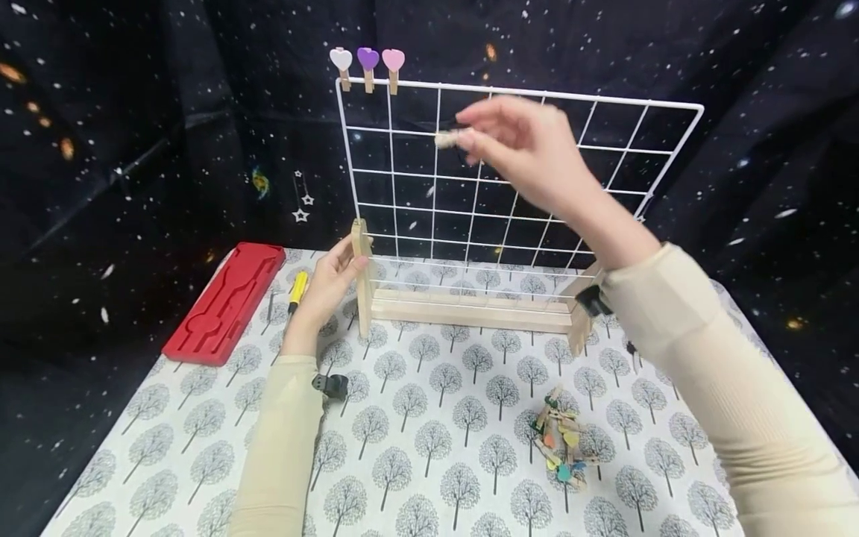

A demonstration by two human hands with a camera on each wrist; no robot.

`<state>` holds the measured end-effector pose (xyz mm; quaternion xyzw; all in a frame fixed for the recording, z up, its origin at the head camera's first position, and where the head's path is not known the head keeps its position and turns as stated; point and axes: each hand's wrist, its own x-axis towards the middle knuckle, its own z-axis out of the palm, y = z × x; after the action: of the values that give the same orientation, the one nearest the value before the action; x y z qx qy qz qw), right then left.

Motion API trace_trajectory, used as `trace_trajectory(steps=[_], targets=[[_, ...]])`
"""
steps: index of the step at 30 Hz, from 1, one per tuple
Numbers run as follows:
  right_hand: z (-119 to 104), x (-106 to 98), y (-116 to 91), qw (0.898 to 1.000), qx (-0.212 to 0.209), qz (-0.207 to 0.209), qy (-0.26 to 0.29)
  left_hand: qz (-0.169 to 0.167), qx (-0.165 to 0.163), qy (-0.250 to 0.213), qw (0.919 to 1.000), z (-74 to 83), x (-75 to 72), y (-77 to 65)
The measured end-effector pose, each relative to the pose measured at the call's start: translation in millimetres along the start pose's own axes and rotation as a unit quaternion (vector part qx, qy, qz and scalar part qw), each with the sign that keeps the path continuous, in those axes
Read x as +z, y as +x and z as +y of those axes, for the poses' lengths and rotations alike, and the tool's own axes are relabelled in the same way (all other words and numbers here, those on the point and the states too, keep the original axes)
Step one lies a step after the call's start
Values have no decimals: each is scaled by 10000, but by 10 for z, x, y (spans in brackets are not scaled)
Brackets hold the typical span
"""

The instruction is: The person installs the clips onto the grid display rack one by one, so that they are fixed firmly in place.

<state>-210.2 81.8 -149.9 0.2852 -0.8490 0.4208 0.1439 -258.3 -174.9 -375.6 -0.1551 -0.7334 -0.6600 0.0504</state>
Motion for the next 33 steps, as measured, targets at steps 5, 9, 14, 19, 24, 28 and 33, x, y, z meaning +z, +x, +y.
trace_trajectory(steps=[5,9,14,19,24,28,33], targets=[[-177,-80,314,9994,-103,262,192,17,2,-26,10000,3,-13,-4],[-196,-110,541,9995,-127,295,22,46,-23,-20,10000,14,-22,-12],[-164,-82,737,9995,-67,247,-207,96,-50,-5,9999,3,-24,-28],[-138,-49,792,9995,20,260,-185,90,-94,35,9999,-12,-10,-43],[-123,-38,797,9992,19,395,-110,66,-93,42,9999,-24,19,-51],[-130,-39,808,9976,-41,251,-651,60,-134,56,9999,-16,35,-49],[-139,-72,811,9900,14,9,-1409,50,-151,69,9998,0,52,-37]])
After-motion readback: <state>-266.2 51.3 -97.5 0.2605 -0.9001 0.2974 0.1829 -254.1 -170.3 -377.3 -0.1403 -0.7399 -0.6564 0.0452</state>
